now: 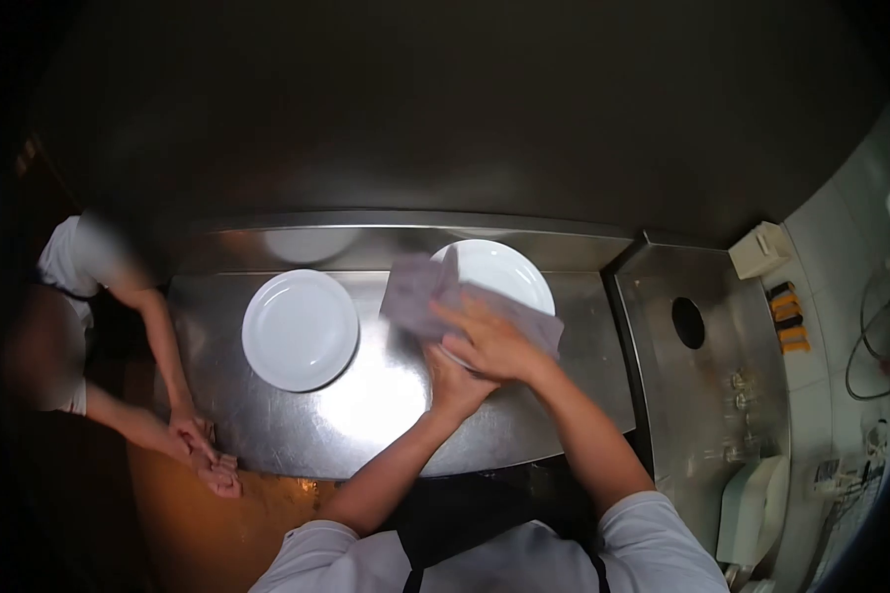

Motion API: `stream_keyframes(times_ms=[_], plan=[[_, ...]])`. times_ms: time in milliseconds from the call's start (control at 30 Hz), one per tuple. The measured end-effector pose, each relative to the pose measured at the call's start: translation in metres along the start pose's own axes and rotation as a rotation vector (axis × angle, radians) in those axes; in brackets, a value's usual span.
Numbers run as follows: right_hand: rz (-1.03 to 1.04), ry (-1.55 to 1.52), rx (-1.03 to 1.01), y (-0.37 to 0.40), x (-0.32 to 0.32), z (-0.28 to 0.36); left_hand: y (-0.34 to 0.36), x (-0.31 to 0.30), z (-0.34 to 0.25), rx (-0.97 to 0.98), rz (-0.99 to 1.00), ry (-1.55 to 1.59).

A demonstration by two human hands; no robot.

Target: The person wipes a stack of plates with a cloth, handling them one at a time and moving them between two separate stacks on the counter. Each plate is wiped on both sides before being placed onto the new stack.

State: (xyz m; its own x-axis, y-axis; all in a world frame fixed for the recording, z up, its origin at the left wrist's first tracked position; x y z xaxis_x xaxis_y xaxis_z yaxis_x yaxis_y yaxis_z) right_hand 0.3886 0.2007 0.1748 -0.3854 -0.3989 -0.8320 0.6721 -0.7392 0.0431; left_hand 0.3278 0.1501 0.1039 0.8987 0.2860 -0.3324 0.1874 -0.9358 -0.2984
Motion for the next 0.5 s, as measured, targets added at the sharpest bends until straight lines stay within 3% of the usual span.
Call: stream_keyframes(times_ms=[67,133,167,233,367,500], plan=[[0.109,-0.072,-0.116,0.03,-0.003,0.018,0.001,0.027,0.024,0.106,0.218,-0.127],[0.136,-0.037,-0.025,0.052,-0.009,-0.003,-0.001,0.028,0.015,0.136,0.238,-0.245],[0.158,-0.021,0.016,0.061,-0.013,-0.014,-0.007,0.007,-0.013,0.112,0.153,-0.3],[0.067,0.189,0.116,0.06,-0.037,-0.043,-0.006,-0.017,-0.011,-0.098,-0.065,0.146],[-0.076,0.292,0.118,0.019,-0.054,-0.087,-0.006,-0.013,-0.013,-0.108,-0.049,0.109],[-0.077,0.172,-0.012,-0.024,-0.026,-0.067,-0.004,-0.01,-0.012,-0.153,-0.052,0.293]])
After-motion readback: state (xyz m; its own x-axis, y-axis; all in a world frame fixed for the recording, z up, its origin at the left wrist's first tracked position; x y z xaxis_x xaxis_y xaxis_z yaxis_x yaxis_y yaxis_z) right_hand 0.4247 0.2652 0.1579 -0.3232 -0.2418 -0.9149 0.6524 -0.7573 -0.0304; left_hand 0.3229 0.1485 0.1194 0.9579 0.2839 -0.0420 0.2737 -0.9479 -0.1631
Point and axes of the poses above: each hand's wrist, its own y-axis away from the middle knuckle, its own x-axis out of the palm, z = x × y, the point moved 9 cm from there along -y, towards the middle knuckle, and after that the axes turned 3 degrees about -x, right-handed, at the moved point
